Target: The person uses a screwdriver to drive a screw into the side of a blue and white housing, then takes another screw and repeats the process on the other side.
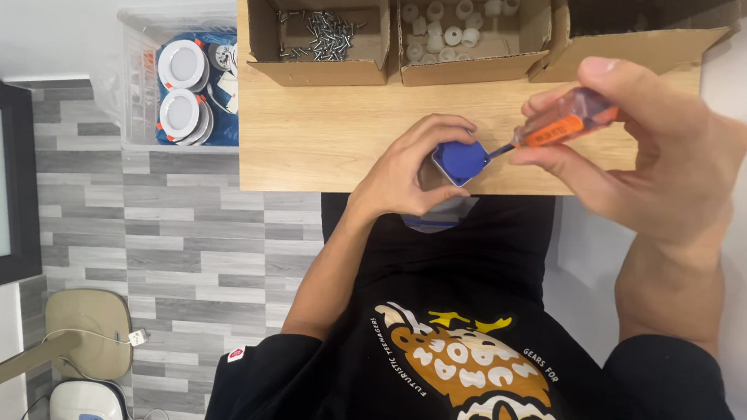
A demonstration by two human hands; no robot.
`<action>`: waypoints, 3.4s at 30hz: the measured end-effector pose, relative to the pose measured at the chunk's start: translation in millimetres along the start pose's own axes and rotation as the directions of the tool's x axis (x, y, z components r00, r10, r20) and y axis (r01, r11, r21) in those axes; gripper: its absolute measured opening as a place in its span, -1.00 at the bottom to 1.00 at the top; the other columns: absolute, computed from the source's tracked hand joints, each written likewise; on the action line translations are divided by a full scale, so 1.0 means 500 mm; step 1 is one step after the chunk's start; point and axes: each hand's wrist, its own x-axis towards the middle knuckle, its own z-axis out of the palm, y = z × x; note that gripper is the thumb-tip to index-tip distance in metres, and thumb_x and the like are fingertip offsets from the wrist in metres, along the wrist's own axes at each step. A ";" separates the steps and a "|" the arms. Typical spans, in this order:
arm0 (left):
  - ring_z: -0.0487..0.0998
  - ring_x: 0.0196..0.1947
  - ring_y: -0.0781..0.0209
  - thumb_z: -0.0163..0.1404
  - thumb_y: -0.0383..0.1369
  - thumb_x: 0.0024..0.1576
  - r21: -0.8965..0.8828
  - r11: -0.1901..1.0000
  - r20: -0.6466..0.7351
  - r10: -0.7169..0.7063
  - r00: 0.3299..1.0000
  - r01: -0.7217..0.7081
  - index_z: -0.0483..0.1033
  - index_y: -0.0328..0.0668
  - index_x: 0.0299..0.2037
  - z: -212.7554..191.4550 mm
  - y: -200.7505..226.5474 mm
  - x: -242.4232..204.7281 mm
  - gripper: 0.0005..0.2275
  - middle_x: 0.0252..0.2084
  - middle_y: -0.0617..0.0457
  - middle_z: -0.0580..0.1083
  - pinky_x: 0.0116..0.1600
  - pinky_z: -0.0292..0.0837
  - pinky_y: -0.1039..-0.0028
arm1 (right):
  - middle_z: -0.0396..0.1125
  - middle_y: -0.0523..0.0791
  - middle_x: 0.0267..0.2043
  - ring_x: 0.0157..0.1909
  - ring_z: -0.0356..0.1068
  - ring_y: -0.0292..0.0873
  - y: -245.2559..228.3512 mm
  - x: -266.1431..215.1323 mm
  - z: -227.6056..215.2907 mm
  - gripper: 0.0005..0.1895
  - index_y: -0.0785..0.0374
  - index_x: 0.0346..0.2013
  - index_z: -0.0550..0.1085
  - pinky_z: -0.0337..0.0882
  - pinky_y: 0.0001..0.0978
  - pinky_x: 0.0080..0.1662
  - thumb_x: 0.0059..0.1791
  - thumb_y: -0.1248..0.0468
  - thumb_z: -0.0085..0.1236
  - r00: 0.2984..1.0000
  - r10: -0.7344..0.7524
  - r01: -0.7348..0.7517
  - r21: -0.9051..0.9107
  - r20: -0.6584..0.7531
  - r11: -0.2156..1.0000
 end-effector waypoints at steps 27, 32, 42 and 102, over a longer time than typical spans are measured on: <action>0.53 0.34 -0.02 0.33 0.00 0.18 0.214 0.977 -0.040 0.006 0.999 0.002 0.42 0.03 0.29 -0.006 -0.042 -0.016 -0.44 0.33 0.02 0.45 0.41 0.48 0.09 | 0.47 0.51 0.00 -0.06 0.60 0.46 0.099 0.127 0.111 -0.28 0.21 0.50 0.14 0.59 0.19 -0.07 0.19 0.61 0.31 0.949 -0.268 0.260 -0.067 -0.165 0.963; 0.54 0.33 -0.05 0.33 -0.02 0.18 0.216 0.976 -0.045 -0.011 0.999 0.020 0.41 0.01 0.31 -0.014 -0.043 -0.016 -0.43 0.35 0.01 0.44 0.42 0.45 0.11 | 0.42 0.38 0.18 0.24 0.55 0.38 0.173 0.159 0.189 -0.45 0.31 0.37 0.19 0.67 0.14 0.22 0.23 0.60 0.29 0.965 -0.260 0.260 0.013 -0.020 0.965; 0.55 0.31 -0.05 0.29 0.03 0.19 0.247 0.968 -0.030 -0.026 0.999 0.033 0.42 -0.01 0.31 -0.013 -0.052 -0.020 -0.43 0.34 0.03 0.45 0.38 0.45 0.13 | 0.36 0.35 0.25 0.30 0.49 0.37 0.210 0.176 0.244 -0.42 0.24 0.41 0.11 0.62 0.09 0.26 0.27 0.63 0.20 0.980 -0.185 0.183 0.028 0.067 0.983; 0.44 -0.28 0.31 0.19 -0.49 0.30 -0.126 0.987 -0.296 -0.134 0.946 0.100 0.70 -0.18 -0.04 -0.040 0.059 -0.101 -0.91 -0.10 0.05 0.53 -0.19 0.36 0.56 | 0.36 0.12 -0.05 -0.09 0.40 0.04 0.119 -0.303 0.133 -0.52 0.05 0.35 0.14 0.49 -0.20 0.00 0.24 0.25 0.19 0.603 0.361 -0.107 0.376 -0.711 0.920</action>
